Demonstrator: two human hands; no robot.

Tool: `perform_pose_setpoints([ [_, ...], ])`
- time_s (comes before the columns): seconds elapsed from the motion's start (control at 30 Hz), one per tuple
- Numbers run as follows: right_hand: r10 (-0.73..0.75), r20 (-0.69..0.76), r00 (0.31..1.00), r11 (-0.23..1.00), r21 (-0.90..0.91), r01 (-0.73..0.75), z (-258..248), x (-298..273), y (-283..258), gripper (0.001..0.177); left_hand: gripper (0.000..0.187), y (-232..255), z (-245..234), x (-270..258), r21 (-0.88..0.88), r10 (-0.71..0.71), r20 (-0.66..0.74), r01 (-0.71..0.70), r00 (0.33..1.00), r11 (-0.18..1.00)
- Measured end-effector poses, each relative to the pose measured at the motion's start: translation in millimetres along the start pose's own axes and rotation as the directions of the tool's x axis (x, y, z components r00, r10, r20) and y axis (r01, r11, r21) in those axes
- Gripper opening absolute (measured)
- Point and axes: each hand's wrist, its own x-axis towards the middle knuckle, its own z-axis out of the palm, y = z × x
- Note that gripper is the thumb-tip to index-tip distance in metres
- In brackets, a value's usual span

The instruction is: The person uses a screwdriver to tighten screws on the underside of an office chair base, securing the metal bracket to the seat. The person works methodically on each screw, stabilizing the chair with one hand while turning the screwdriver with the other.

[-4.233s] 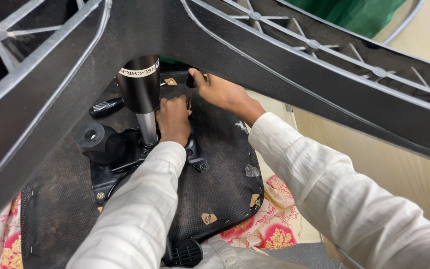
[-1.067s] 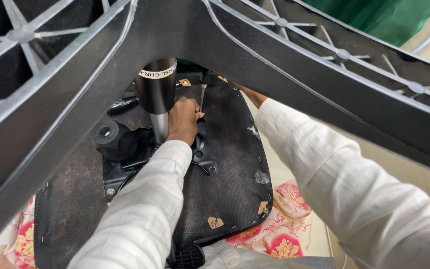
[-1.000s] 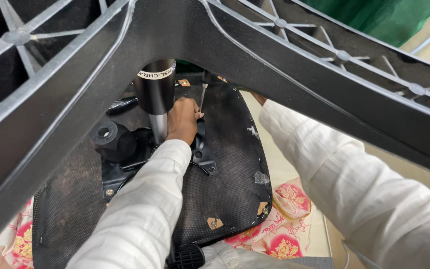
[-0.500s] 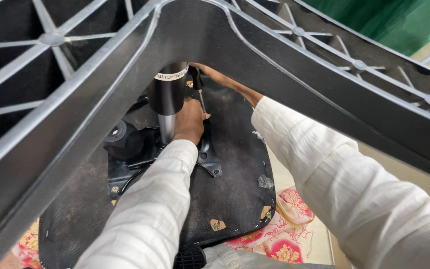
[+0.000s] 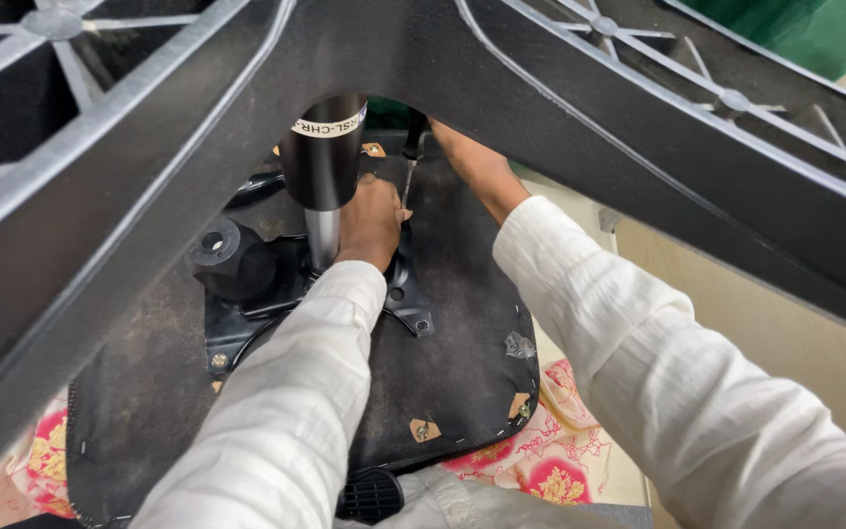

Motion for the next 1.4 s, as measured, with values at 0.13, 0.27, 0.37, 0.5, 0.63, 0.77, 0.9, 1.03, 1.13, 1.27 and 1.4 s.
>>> perform_pose_setpoints([
  [0.13,-0.010,0.050,0.999,1.000,0.004,0.010,11.8,11.5,3.4,0.055,0.017,0.9,-5.3,-0.5,-0.019,-0.050,0.024,0.051,0.998,0.999],
  [0.27,-0.096,0.187,0.978,0.975,0.215,0.055,30.6,31.6,4.7,0.059,0.016,4.5,-11.1,-3.1,-0.029,-0.033,0.017,0.033,0.999,0.999],
  [0.37,-0.018,0.279,0.960,0.983,0.178,-0.034,30.0,27.9,6.0,0.059,0.022,2.6,-10.8,-6.6,0.005,-0.016,0.001,0.016,1.000,1.000],
  [0.5,-0.031,0.230,0.973,0.979,0.205,-0.017,19.0,14.8,7.0,0.057,0.028,5.1,-11.0,-8.3,0.053,0.038,-0.036,-0.037,0.999,0.998],
  [0.63,0.048,0.073,0.996,0.988,0.144,-0.058,0.9,9.8,15.8,0.056,0.023,9.5,-8.4,-12.1,0.018,0.019,0.016,-0.020,1.000,1.000],
  [0.77,0.096,-0.028,0.995,0.991,0.101,-0.093,-8.7,7.2,28.0,0.055,0.019,3.1,-7.5,-14.2,0.035,0.114,-0.068,-0.112,0.991,0.993],
  [0.9,0.094,-0.041,0.995,0.991,0.104,-0.089,-9.2,4.4,29.7,0.054,0.021,6.9,-4.7,-12.3,0.026,0.059,-0.050,-0.057,0.997,0.998],
  [1.03,0.061,-0.023,0.998,0.991,0.117,-0.058,-2.5,7.8,9.9,0.053,0.022,12.9,-6.4,-9.3,0.008,-0.058,0.019,0.058,0.998,0.998],
  [1.13,0.023,0.016,1.000,0.991,0.129,-0.025,4.7,5.5,-10.9,0.053,0.026,13.0,-8.0,-10.8,0.031,-0.028,0.004,0.028,1.000,0.999],
  [1.27,-0.035,0.121,0.992,0.985,0.173,0.014,6.2,-9.2,-29.7,0.052,0.025,11.9,-5.4,-8.5,0.059,-0.066,0.029,0.065,0.997,0.996],
  [1.4,-0.324,0.235,0.916,0.945,0.034,0.325,-2.3,-26.5,-50.3,0.056,0.029,6.6,0.4,-5.0,0.125,-0.027,0.025,0.023,0.999,0.992],
])
